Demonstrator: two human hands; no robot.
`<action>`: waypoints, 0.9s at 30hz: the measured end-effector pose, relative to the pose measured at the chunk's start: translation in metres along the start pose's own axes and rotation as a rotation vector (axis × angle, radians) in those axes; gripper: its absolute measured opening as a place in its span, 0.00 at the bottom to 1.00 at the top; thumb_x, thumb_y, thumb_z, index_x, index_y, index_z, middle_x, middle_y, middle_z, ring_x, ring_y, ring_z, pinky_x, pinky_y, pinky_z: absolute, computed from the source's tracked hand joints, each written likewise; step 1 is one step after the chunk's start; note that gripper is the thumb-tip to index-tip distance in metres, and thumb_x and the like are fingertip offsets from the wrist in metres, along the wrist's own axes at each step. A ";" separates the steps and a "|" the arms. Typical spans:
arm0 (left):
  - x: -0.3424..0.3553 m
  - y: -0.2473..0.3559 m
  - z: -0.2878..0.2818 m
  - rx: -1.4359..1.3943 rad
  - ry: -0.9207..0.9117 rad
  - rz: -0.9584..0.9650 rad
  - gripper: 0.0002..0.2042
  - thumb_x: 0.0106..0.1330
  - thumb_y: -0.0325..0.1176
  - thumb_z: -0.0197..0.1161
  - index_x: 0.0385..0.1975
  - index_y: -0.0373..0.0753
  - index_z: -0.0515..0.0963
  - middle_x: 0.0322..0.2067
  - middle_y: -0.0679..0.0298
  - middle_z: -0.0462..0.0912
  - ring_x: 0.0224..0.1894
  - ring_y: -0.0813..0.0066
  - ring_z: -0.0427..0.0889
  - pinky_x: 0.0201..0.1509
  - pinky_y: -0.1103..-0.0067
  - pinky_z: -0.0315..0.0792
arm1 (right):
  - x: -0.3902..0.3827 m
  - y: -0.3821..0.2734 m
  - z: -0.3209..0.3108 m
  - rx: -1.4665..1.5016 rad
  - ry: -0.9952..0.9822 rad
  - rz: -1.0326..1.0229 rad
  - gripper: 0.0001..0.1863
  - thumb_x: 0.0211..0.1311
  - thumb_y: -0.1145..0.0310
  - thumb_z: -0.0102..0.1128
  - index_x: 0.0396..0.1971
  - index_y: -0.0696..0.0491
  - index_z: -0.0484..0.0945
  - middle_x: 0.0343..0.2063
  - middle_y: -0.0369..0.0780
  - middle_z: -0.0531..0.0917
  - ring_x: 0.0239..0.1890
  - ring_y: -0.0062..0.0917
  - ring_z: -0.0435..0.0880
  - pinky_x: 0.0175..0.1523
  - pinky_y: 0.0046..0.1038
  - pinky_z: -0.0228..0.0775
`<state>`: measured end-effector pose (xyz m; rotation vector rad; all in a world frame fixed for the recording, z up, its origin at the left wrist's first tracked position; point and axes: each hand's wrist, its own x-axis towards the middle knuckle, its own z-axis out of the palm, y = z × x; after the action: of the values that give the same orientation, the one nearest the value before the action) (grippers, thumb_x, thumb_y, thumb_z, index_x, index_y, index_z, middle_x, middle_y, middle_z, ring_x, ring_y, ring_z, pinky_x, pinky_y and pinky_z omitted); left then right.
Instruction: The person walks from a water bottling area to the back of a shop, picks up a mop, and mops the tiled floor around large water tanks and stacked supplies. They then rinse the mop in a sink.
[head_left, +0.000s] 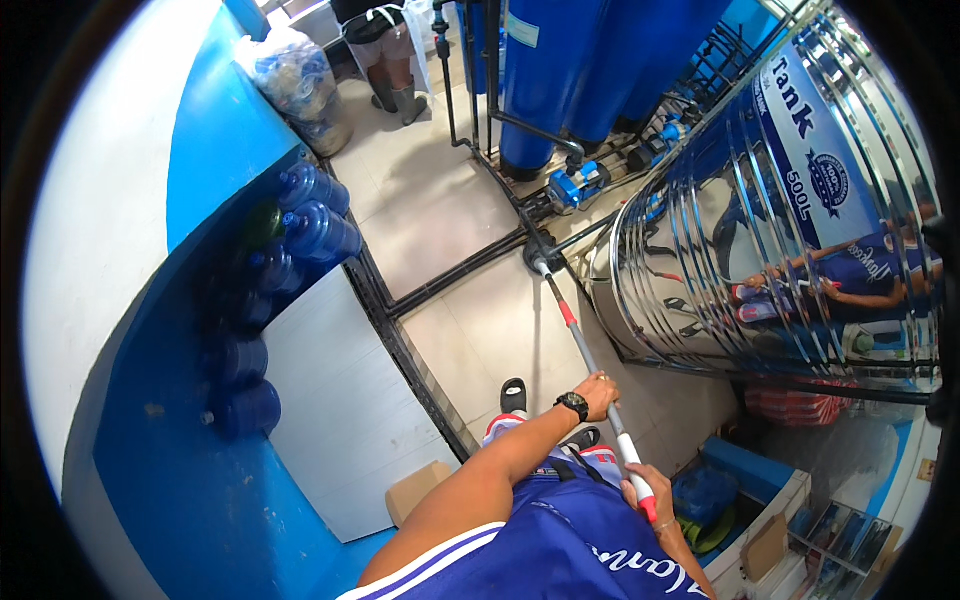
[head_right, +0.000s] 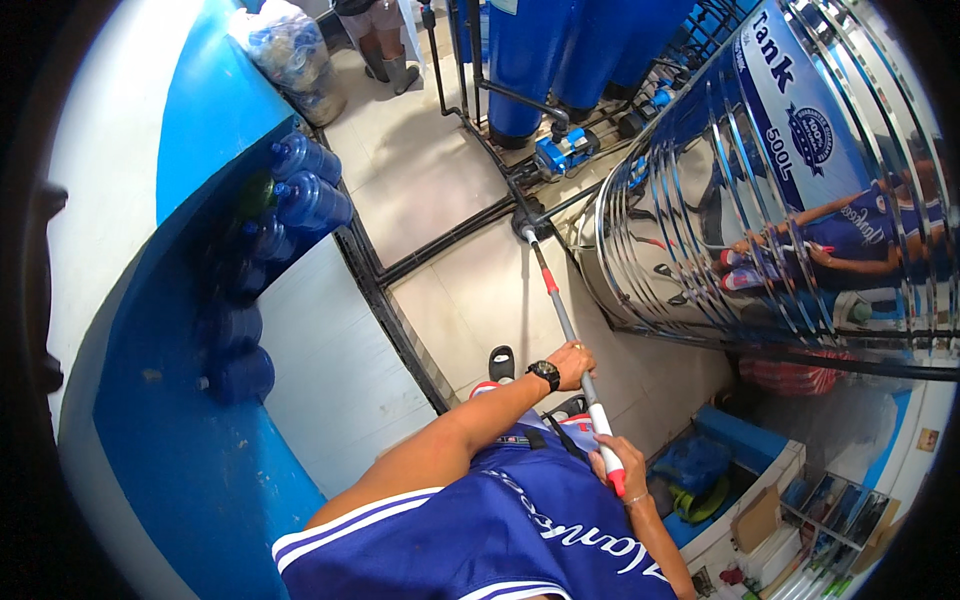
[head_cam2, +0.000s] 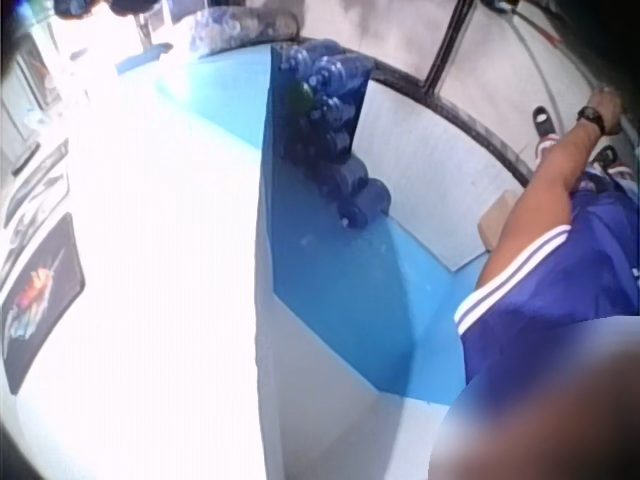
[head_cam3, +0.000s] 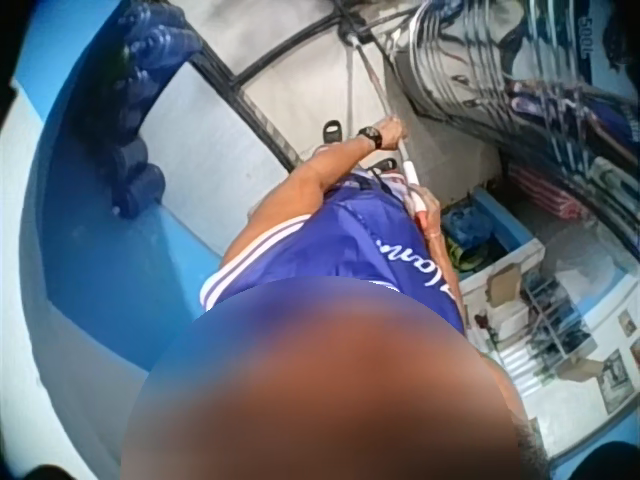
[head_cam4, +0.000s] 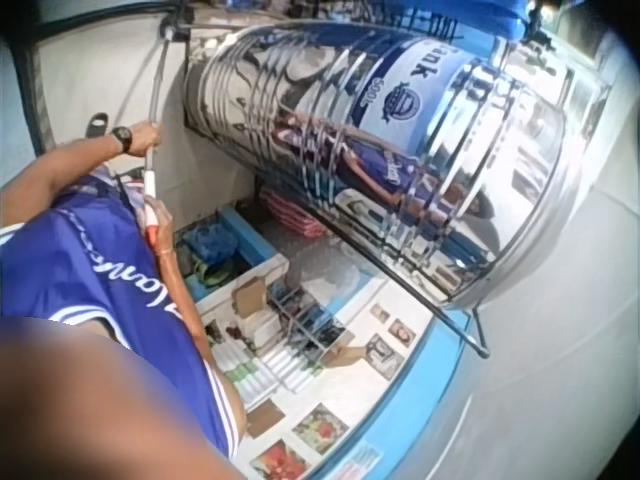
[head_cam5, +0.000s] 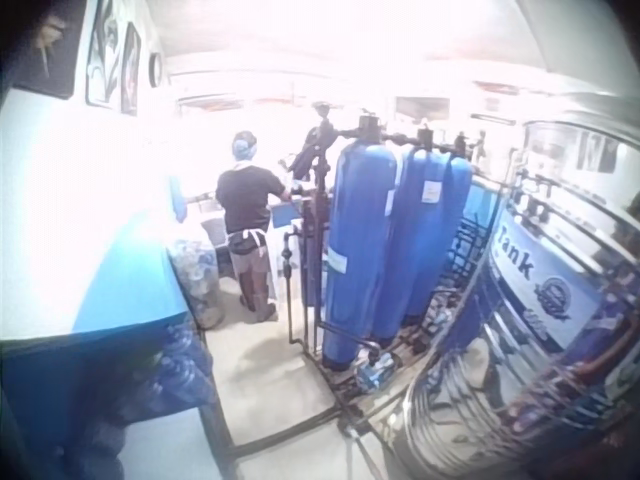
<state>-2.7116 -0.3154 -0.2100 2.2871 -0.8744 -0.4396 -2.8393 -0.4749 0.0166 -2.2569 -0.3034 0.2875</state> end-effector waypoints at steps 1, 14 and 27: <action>-0.003 0.007 0.002 -0.019 0.048 -0.006 0.08 0.63 0.41 0.64 0.31 0.44 0.84 0.34 0.58 0.84 0.46 0.59 0.83 0.67 0.61 0.65 | -0.005 -0.005 -0.005 0.011 0.002 0.014 0.16 0.54 0.75 0.72 0.44 0.52 0.84 0.28 0.44 0.84 0.29 0.35 0.85 0.35 0.30 0.75; -0.006 0.042 0.011 -0.061 0.161 -0.066 0.06 0.57 0.37 0.67 0.33 0.48 0.85 0.34 0.62 0.85 0.47 0.63 0.83 0.66 0.62 0.65 | -0.026 0.011 -0.025 0.126 0.046 0.055 0.09 0.60 0.77 0.61 0.41 0.56 0.81 0.28 0.43 0.85 0.30 0.31 0.86 0.40 0.30 0.77; -0.039 0.012 -0.026 -0.044 0.236 -0.233 0.07 0.62 0.39 0.63 0.25 0.46 0.81 0.29 0.62 0.82 0.42 0.61 0.82 0.63 0.64 0.66 | 0.042 -0.019 -0.020 -0.042 -0.177 -0.307 0.12 0.47 0.73 0.69 0.35 0.54 0.82 0.24 0.45 0.82 0.26 0.39 0.82 0.35 0.36 0.75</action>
<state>-2.7325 -0.2836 -0.1797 2.3507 -0.4806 -0.2773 -2.7956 -0.4643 0.0393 -2.1896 -0.7467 0.3202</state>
